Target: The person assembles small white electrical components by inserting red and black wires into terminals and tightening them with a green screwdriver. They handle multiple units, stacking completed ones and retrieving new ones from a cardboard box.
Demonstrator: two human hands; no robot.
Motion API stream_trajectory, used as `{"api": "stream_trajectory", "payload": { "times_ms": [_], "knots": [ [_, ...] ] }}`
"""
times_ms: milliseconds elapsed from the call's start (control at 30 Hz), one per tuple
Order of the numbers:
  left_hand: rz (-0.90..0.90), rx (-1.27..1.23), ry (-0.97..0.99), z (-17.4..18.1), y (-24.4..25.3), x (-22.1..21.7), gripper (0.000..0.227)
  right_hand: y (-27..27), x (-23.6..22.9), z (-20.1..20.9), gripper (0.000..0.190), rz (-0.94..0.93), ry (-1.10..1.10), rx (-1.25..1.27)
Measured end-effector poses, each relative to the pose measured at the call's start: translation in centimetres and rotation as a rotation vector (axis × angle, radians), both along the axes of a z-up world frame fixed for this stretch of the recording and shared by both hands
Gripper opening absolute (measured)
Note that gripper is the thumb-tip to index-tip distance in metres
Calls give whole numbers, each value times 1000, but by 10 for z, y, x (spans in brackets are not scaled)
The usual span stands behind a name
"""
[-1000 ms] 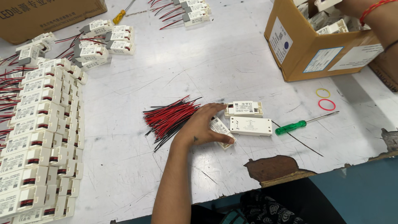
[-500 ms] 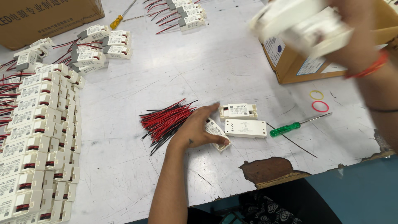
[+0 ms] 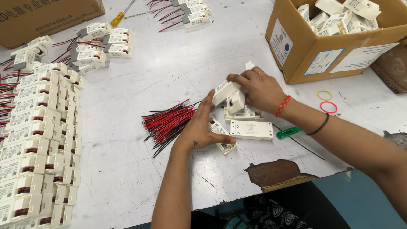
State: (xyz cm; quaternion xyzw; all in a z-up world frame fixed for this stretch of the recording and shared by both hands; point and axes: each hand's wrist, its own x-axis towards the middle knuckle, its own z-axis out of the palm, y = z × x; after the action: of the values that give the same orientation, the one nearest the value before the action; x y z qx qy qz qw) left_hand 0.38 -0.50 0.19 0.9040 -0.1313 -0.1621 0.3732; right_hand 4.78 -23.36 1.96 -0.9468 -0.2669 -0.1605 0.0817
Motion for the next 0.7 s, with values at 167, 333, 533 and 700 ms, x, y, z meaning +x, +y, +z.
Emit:
{"api": "stream_trajectory", "payload": {
  "times_ms": [167,333,533,700],
  "knots": [
    [-10,54,-31,1,0,1,171,-36,-3,31,57,181,221,226],
    [5,61,18,0,0,1,169,-155,29,91,31,-131,-163,268],
    [-18,83,-23,-3,1,1,167,-265,123,79,76,-582,411,-118],
    [-49,73,-77,-5,4,2,164,-288,148,74,109,-737,687,-147]
  ]
}}
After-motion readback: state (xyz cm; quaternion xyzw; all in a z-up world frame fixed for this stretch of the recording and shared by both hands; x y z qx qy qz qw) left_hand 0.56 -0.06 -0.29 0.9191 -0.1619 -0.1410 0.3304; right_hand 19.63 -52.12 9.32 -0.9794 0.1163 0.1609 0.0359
